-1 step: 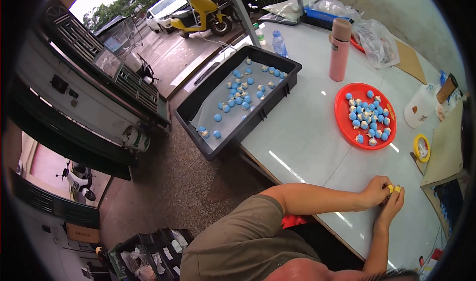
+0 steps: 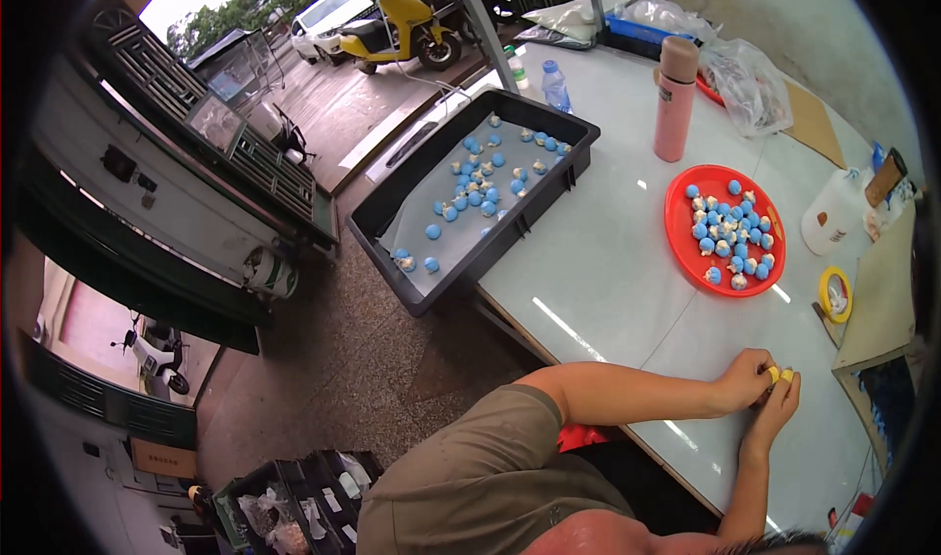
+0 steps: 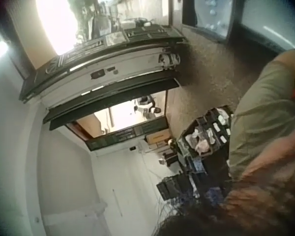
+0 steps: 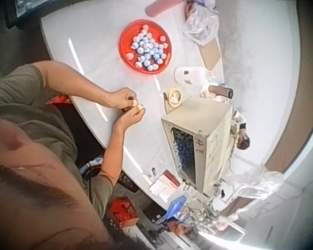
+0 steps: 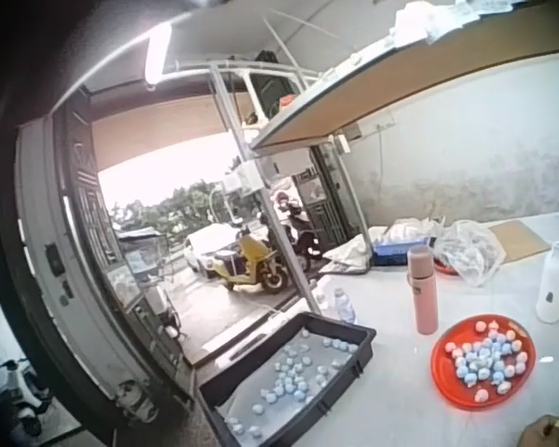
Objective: The person assembles small blue and yellow toy components by hand, pressing them together to create assembled parts.
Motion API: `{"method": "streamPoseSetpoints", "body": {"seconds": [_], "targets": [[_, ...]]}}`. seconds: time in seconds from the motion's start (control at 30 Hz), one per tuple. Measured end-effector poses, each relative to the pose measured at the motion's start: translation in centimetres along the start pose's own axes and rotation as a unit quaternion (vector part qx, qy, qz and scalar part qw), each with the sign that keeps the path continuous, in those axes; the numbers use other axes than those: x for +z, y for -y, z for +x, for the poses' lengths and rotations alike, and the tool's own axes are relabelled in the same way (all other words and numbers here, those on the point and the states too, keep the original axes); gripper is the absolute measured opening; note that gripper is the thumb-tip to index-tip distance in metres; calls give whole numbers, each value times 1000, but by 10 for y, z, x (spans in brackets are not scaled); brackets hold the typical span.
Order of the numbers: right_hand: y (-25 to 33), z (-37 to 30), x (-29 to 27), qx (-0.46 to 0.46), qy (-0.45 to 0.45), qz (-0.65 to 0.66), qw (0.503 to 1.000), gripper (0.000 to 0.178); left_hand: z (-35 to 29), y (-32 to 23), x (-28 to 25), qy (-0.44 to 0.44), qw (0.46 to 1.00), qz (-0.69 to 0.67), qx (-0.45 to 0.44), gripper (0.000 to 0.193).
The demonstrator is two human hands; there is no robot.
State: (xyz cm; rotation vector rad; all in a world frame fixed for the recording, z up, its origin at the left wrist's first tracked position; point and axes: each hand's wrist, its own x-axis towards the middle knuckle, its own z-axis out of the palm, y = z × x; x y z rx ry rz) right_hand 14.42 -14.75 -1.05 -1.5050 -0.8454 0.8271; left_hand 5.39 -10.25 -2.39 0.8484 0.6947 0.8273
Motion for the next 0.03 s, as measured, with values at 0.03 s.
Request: {"method": "streamPoseSetpoints", "body": {"seconds": [0.03], "targets": [[8,-2,8,20,0,7,1000,24,-1,-3,0,3,1000,2,-3,13]]}}
